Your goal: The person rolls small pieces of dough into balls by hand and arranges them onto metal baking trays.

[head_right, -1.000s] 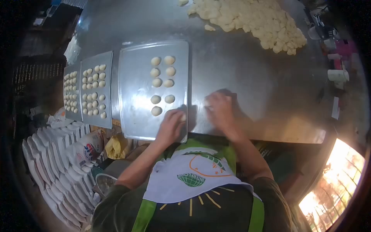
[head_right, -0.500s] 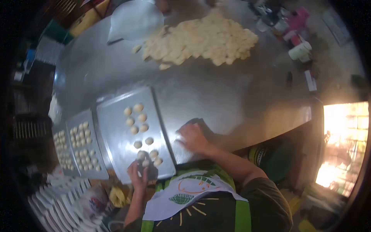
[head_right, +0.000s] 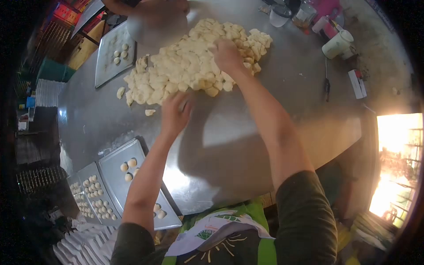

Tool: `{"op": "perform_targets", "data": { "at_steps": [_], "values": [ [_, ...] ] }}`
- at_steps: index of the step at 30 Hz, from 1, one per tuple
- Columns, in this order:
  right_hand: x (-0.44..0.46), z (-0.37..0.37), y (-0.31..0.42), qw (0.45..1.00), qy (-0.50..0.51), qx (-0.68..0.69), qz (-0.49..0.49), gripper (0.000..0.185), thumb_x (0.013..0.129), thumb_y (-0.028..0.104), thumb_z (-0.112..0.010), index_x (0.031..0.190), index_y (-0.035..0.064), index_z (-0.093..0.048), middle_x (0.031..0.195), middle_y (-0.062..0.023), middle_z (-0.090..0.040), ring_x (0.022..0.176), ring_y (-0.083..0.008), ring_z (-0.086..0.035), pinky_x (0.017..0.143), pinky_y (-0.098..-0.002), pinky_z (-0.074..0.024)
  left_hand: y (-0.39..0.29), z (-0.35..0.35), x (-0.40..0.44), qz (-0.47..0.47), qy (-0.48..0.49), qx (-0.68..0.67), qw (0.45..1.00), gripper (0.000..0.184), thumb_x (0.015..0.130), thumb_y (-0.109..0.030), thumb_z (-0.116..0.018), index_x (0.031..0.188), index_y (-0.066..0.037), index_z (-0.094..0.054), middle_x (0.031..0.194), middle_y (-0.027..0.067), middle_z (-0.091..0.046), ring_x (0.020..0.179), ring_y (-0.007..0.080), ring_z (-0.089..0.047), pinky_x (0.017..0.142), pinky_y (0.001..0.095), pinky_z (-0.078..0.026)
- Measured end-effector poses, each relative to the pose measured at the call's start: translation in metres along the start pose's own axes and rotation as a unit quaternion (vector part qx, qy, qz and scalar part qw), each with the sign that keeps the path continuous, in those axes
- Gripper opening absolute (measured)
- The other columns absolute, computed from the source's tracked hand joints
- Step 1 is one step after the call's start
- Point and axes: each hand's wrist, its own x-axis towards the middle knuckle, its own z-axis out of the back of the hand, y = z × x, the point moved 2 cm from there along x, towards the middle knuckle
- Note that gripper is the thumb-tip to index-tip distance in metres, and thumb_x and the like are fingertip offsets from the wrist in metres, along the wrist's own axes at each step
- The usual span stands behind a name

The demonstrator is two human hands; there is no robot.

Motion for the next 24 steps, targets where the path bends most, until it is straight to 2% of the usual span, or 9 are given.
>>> {"op": "perform_targets", "data": {
  "at_steps": [5, 8, 12, 13, 15, 17, 19, 21, 24],
  "values": [
    [-0.104, 0.058, 0.021, 0.987, -0.097, 0.095, 0.084, 0.021, 0.09, 0.007, -0.073, 0.105, 0.0031, -0.059, 0.082, -0.0055, -0.054, 0.074, -0.0154, -0.053, 0.064, -0.0324, -0.049, 0.026, -0.103, 0.096, 0.024, -0.012, -0.021, 0.999, 0.022, 0.088, -0.012, -0.071, 0.109, -0.006, -0.068, 0.105, 0.0196, -0.067, 0.097, 0.0406, -0.065, 0.085, 0.0477, -0.052],
    [-0.253, 0.034, -0.006, 0.978, 0.065, 0.169, -0.103, 0.023, 0.092, 0.009, -0.07, 0.109, 0.0058, -0.057, 0.079, -0.0072, -0.057, 0.069, -0.0163, -0.057, 0.066, -0.0344, -0.0503, 0.024, -0.112, 0.098, 0.034, 0.037, 0.044, 0.998, 0.021, 0.087, -0.008, -0.071, 0.107, -0.003, -0.064, 0.107, 0.0206, -0.066, 0.098, 0.0408, -0.065, 0.084, 0.0471, -0.052],
    [-0.407, 0.064, 0.031, 0.965, 0.089, 0.167, -0.181, 0.025, 0.092, 0.004, -0.066, 0.114, 0.0066, -0.053, 0.095, -0.0128, -0.059, 0.077, -0.0255, -0.061, 0.07, -0.037, -0.052, 0.001, -0.033, -0.012, 0.007, -0.005, -0.162, 0.987, 0.023, 0.092, -0.01, -0.07, 0.111, -0.004, -0.059, 0.097, 0.012, -0.06, 0.085, 0.027, -0.06, 0.077, 0.0367, -0.05],
    [-0.428, 0.07, 0.037, 0.965, 0.078, 0.165, -0.186, 0.025, 0.092, 0.004, -0.066, 0.114, 0.0066, -0.053, 0.095, -0.0128, -0.059, 0.077, -0.0255, -0.061, 0.07, -0.037, -0.052, -0.005, -0.017, -0.057, 0.1, -0.003, -0.284, 0.954, 0.023, 0.095, -0.013, -0.069, 0.113, -0.003, -0.058, 0.093, 0.0085, -0.058, 0.086, 0.0191, -0.056, 0.075, 0.0342, -0.047],
    [-0.461, 0.078, 0.044, 0.985, 0.027, 0.095, -0.139, 0.024, 0.093, 0.009, -0.067, 0.113, 0.0065, -0.054, 0.102, -0.0147, -0.059, 0.086, -0.0298, -0.061, 0.077, -0.041, -0.0511, 0.013, -0.002, -0.161, 0.193, 0.053, -0.161, 0.966, 0.024, 0.096, -0.016, -0.068, 0.115, -0.005, -0.059, 0.097, 0.0117, -0.059, 0.09, 0.0221, -0.059, 0.08, 0.036, -0.048],
    [-0.462, 0.07, 0.046, 0.993, 0.0, 0.055, -0.1, 0.023, 0.093, 0.012, -0.067, 0.112, 0.0065, -0.055, 0.105, -0.0156, -0.059, 0.09, -0.032, -0.06, 0.081, -0.043, -0.0506, 0.017, 0.009, -0.247, 0.113, 0.115, -0.008, 0.987, 0.027, 0.093, -0.016, -0.07, 0.116, -0.006, -0.061, 0.106, 0.0157, -0.062, 0.098, 0.0325, -0.059, 0.088, 0.0445, -0.047],
    [-0.451, 0.047, 0.048, 0.96, 0.144, -0.24, 0.023, 0.023, 0.095, 0.022, -0.066, 0.109, 0.0072, -0.056, 0.11, -0.0174, -0.058, 0.101, -0.0367, -0.056, 0.09, -0.0499, -0.0448, 0.03, 0.003, -0.253, 0.071, 0.079, 0.04, 0.994, 0.027, 0.092, -0.017, -0.07, 0.116, -0.007, -0.061, 0.108, 0.0165, -0.062, 0.101, 0.0348, -0.059, 0.09, 0.0472, -0.045],
    [-0.391, 0.02, 0.035, 0.974, 0.059, -0.213, 0.048, 0.024, 0.095, 0.029, -0.064, 0.108, 0.0085, -0.06, 0.115, -0.0166, -0.059, 0.11, -0.0375, -0.055, 0.098, -0.0547, -0.0401, 0.04, 0.005, -0.247, -0.006, 0.023, 0.151, 0.988, 0.028, 0.091, -0.018, -0.069, 0.117, -0.008, -0.063, 0.112, 0.0181, -0.063, 0.106, 0.0395, -0.057, 0.093, 0.0525, -0.043],
    [-0.312, -0.022, 0.056, 0.982, 0.067, -0.176, -0.006, 0.02, 0.094, 0.026, -0.063, 0.104, 0.0088, -0.063, 0.112, -0.0159, -0.062, 0.108, -0.0377, -0.057, 0.093, -0.0555, -0.0419, 0.04, -0.016, -0.191, 0.074, 0.014, 0.134, 0.988, 0.028, 0.093, -0.02, -0.064, 0.119, -0.01, -0.064, 0.115, 0.0153, -0.064, 0.109, 0.0367, -0.057, 0.094, 0.053, -0.043]
  ]
}}
